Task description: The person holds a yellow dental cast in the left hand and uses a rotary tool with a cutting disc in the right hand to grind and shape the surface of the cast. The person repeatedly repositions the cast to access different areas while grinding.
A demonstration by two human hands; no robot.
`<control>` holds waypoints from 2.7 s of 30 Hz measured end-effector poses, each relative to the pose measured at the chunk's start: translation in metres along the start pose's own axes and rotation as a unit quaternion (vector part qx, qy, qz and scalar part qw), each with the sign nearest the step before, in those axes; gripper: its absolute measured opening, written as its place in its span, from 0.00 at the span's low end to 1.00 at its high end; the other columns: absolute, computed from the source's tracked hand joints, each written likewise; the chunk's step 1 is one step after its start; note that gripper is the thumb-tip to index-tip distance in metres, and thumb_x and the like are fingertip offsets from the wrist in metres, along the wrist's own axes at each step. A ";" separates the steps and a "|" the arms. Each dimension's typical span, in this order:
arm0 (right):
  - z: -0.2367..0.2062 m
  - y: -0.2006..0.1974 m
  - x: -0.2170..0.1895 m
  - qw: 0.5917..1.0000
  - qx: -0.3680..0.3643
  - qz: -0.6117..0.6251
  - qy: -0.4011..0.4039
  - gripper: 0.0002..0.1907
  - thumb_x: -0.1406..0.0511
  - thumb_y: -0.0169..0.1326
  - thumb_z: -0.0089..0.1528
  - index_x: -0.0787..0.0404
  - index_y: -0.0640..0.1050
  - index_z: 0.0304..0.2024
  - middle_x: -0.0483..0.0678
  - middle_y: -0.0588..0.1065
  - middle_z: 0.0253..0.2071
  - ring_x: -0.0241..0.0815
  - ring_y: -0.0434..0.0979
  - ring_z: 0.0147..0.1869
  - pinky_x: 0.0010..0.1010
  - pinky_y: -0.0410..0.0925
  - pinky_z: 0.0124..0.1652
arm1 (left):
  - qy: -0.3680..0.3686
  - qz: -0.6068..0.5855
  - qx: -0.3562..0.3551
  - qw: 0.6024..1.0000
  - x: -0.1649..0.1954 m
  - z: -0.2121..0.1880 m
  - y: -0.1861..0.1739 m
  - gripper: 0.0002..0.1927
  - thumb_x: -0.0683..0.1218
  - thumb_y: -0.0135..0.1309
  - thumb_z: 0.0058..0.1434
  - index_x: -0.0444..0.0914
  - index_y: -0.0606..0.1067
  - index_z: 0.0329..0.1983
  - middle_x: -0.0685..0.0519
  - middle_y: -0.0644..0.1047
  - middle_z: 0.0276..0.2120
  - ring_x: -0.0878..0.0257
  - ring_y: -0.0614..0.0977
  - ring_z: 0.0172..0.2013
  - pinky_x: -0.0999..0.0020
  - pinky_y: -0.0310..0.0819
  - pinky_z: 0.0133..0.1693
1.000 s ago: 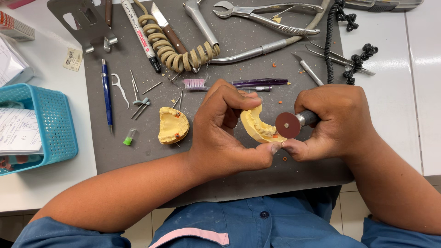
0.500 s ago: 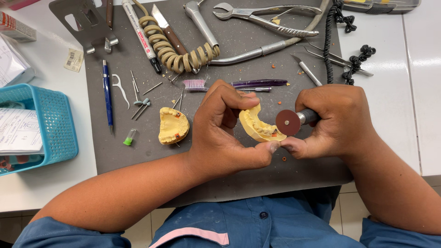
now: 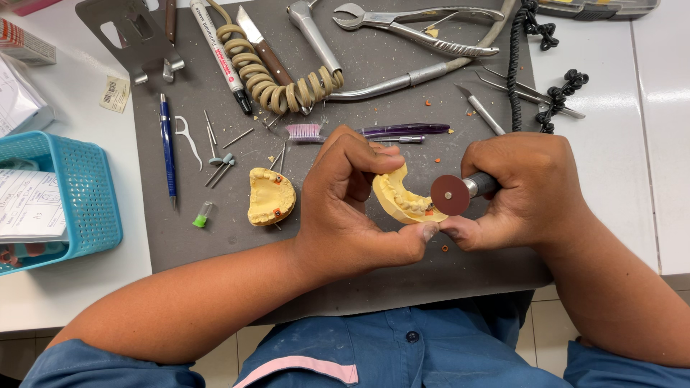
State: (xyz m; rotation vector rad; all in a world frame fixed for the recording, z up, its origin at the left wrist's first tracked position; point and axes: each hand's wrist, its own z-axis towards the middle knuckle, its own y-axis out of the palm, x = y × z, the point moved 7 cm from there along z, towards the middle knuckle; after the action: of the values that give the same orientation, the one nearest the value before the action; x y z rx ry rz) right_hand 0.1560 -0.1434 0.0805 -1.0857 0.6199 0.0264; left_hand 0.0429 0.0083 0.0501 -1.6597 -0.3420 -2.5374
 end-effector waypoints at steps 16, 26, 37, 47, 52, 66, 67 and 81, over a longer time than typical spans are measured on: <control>0.000 0.000 -0.001 1.000 0.000 0.001 0.002 0.34 0.36 0.60 0.46 0.60 0.72 0.20 0.43 0.61 0.13 0.38 0.64 0.17 0.31 0.56 0.20 | 0.005 0.003 0.000 1.000 0.001 -0.001 0.000 0.28 0.37 0.71 0.53 0.35 0.67 0.50 0.54 0.66 0.49 0.72 0.73 0.48 0.78 0.74 0.61; -0.001 -0.001 -0.002 1.000 0.007 -0.003 -0.006 0.33 0.38 0.60 0.47 0.60 0.72 0.21 0.44 0.62 0.14 0.40 0.64 0.18 0.31 0.56 0.21 | 0.001 -0.005 0.003 1.000 0.000 -0.001 0.000 0.28 0.37 0.72 0.53 0.35 0.67 0.51 0.53 0.66 0.49 0.72 0.73 0.48 0.79 0.74 0.59; 0.000 0.000 -0.004 1.000 0.005 0.010 -0.011 0.33 0.37 0.60 0.47 0.60 0.72 0.21 0.44 0.62 0.14 0.40 0.66 0.18 0.31 0.57 0.21 | -0.002 -0.002 -0.007 1.000 0.001 0.000 0.000 0.27 0.38 0.71 0.53 0.35 0.67 0.50 0.54 0.66 0.48 0.73 0.73 0.46 0.80 0.75 0.56; 0.000 0.000 -0.004 1.000 -0.001 0.006 -0.006 0.33 0.37 0.61 0.46 0.60 0.72 0.19 0.44 0.62 0.13 0.40 0.66 0.17 0.32 0.57 0.20 | -0.010 -0.017 -0.011 1.000 0.000 -0.001 0.001 0.27 0.38 0.71 0.53 0.35 0.68 0.50 0.54 0.66 0.49 0.73 0.73 0.46 0.80 0.73 0.57; 0.001 -0.001 -0.005 1.000 0.000 0.009 -0.010 0.34 0.37 0.61 0.46 0.60 0.72 0.19 0.44 0.63 0.13 0.40 0.66 0.17 0.31 0.57 0.21 | -0.003 -0.011 -0.010 1.000 0.001 -0.001 0.001 0.27 0.38 0.71 0.53 0.35 0.68 0.51 0.54 0.66 0.49 0.73 0.73 0.47 0.80 0.73 0.58; 0.000 -0.001 -0.006 1.000 -0.005 0.014 -0.011 0.33 0.37 0.61 0.46 0.59 0.72 0.20 0.44 0.64 0.14 0.40 0.67 0.18 0.32 0.58 0.21 | 0.003 -0.008 -0.014 1.000 0.001 -0.001 0.001 0.27 0.38 0.71 0.53 0.35 0.68 0.50 0.54 0.66 0.49 0.72 0.73 0.47 0.80 0.73 0.60; 0.000 -0.001 -0.006 1.000 -0.006 0.013 -0.011 0.33 0.37 0.61 0.46 0.59 0.72 0.20 0.45 0.63 0.14 0.41 0.67 0.18 0.32 0.58 0.22 | 0.004 -0.007 -0.014 1.000 0.001 -0.001 0.001 0.27 0.38 0.71 0.53 0.35 0.68 0.50 0.54 0.66 0.49 0.72 0.73 0.48 0.79 0.73 0.60; -0.004 -0.004 0.002 1.000 0.008 0.022 -0.003 0.32 0.38 0.61 0.47 0.60 0.72 0.21 0.44 0.64 0.16 0.39 0.65 0.19 0.29 0.57 0.21 | -0.001 -0.040 -0.034 0.999 0.001 0.000 0.001 0.27 0.39 0.73 0.57 0.35 0.69 0.53 0.54 0.67 0.50 0.73 0.74 0.49 0.79 0.73 0.62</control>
State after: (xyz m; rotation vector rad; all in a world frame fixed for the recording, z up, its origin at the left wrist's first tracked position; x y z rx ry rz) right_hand 0.1574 -0.1494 0.0811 -1.0551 0.6372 0.0635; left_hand 0.0427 0.0071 0.0516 -1.7057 -0.3319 -2.6344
